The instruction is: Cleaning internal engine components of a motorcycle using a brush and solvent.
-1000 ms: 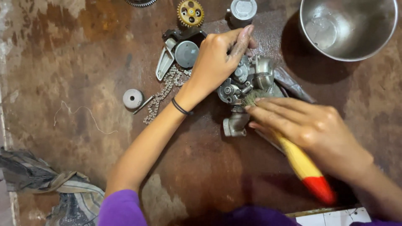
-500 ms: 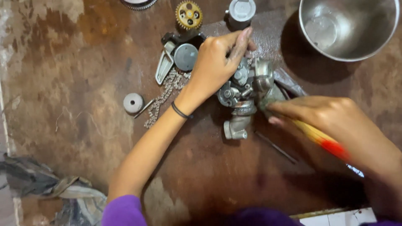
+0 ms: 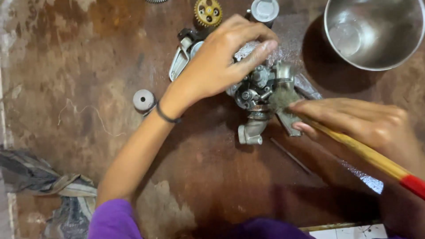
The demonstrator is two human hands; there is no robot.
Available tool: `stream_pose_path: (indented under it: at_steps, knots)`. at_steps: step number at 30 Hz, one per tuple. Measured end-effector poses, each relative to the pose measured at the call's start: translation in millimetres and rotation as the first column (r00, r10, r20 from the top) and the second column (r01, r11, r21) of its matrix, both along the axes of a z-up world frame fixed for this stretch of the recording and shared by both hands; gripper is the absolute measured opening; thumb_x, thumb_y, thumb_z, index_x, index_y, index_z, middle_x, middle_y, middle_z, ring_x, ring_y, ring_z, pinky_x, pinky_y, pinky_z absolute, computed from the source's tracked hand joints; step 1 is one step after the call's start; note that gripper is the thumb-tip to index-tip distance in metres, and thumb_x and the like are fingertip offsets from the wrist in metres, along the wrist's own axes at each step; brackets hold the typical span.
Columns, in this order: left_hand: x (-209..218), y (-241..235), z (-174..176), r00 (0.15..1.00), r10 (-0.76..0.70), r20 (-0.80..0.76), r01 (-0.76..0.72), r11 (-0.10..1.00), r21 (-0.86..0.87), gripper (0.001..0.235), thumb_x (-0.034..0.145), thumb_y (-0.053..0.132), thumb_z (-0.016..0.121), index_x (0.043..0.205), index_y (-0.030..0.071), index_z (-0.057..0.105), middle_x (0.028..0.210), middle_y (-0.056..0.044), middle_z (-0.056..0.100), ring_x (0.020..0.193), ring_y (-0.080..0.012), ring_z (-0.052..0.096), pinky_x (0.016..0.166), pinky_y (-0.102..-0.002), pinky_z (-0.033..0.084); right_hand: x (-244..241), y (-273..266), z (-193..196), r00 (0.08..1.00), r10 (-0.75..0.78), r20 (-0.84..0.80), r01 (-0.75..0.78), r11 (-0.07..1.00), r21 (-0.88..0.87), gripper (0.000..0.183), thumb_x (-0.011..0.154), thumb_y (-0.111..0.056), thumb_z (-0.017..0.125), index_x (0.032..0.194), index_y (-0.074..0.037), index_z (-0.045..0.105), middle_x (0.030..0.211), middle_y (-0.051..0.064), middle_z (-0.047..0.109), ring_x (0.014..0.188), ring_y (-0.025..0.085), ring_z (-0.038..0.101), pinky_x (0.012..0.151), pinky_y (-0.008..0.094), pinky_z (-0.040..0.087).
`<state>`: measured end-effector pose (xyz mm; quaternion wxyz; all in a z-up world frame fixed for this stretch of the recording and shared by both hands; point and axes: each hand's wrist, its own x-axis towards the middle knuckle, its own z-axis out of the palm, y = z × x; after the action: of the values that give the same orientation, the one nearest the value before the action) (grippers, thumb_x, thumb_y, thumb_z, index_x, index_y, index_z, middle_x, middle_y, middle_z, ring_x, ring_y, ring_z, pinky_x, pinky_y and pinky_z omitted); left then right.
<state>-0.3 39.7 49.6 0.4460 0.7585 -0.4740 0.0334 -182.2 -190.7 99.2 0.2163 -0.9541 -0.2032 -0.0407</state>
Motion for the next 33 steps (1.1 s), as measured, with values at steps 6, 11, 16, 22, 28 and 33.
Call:
stream_pose_path:
  at_steps: [6, 11, 16, 22, 28, 33]
  knots:
    - [-34.4, 48.7, 7.3, 0.993, -0.116, 0.032, 0.112, 0.988, 0.111, 0.060, 0.094, 0.046, 0.083, 0.140, 0.014, 0.060, 0.144, -0.007, 0.063, 0.138, -0.0295, 0.053, 0.123, -0.046, 0.046, 8.8, 32.3, 14.4, 0.984, -0.120, -0.132, 0.121, 0.993, 0.004, 0.035, 0.078, -0.021, 0.079, 0.112, -0.016, 0.077, 0.096, 0.007, 0.080, 0.080, 0.024, 0.077, 0.069, 0.037, 0.060]
    - [-40.9, 56.5, -18.0, 0.995, -0.096, 0.036, 0.087, 0.975, 0.205, 0.126, 0.063, 0.056, 0.095, 0.162, 0.018, 0.028, 0.166, -0.014, 0.030, 0.154, -0.0387, 0.032, 0.128, -0.055, 0.030, 4.0, 30.7, 11.0, 0.992, -0.120, -0.050, 0.121, 0.993, 0.015, 0.031, 0.084, -0.022, 0.077, 0.114, -0.017, 0.076, 0.100, 0.006, 0.079, 0.086, 0.022, 0.078, 0.076, 0.035, 0.061]
    - [-45.6, 54.4, -39.1, 0.994, -0.106, -0.031, 0.109, 0.984, 0.140, 0.139, 0.059, 0.061, 0.095, 0.166, 0.021, 0.015, 0.172, -0.014, 0.018, 0.159, -0.0394, 0.025, 0.132, -0.056, 0.026, -10.7, 36.5, 1.8, 0.997, 0.029, 0.067, -0.028, 0.999, -0.017, 0.038, 0.084, -0.023, 0.074, 0.121, -0.014, 0.073, 0.115, 0.007, 0.077, 0.100, 0.024, 0.076, 0.086, 0.037, 0.061]
    - [-70.7, 59.0, -52.3, 0.998, -0.043, -0.040, 0.046, 0.995, 0.093, 0.143, 0.061, 0.068, 0.093, 0.166, 0.018, 0.009, 0.173, -0.016, 0.014, 0.161, -0.0399, 0.019, 0.132, -0.057, 0.021, -25.9, 40.7, -8.6, 0.996, -0.075, 0.050, 0.078, 0.995, -0.061, 0.040, 0.085, -0.015, 0.070, 0.125, -0.015, 0.071, 0.123, 0.005, 0.075, 0.109, 0.022, 0.074, 0.092, 0.034, 0.059]
    - [-96.5, 65.5, -68.1, 0.996, 0.088, 0.005, -0.088, 0.988, 0.128, 0.139, 0.068, 0.067, 0.091, 0.167, 0.014, 0.009, 0.173, -0.015, 0.013, 0.162, -0.0373, 0.016, 0.134, -0.057, 0.017, -51.2, 70.7, -20.4, 0.997, 0.054, 0.058, -0.047, 0.993, -0.106, 0.048, 0.080, -0.018, 0.071, 0.126, -0.004, 0.070, 0.122, 0.012, 0.074, 0.108, 0.026, 0.072, 0.078, 0.034, 0.059]
    - [-94.2, 65.8, -67.2, 0.996, 0.080, 0.043, -0.086, 0.983, 0.163, 0.123, 0.074, 0.059, 0.088, 0.165, 0.012, 0.019, 0.172, -0.013, 0.019, 0.160, -0.0354, 0.020, 0.133, -0.053, 0.021, -63.1, 81.2, -33.8, 0.989, -0.003, 0.151, 0.031, 0.983, -0.181, 0.045, 0.078, -0.007, 0.072, 0.123, -0.006, 0.071, 0.120, 0.014, 0.075, 0.108, 0.027, 0.074, 0.085, 0.037, 0.061]
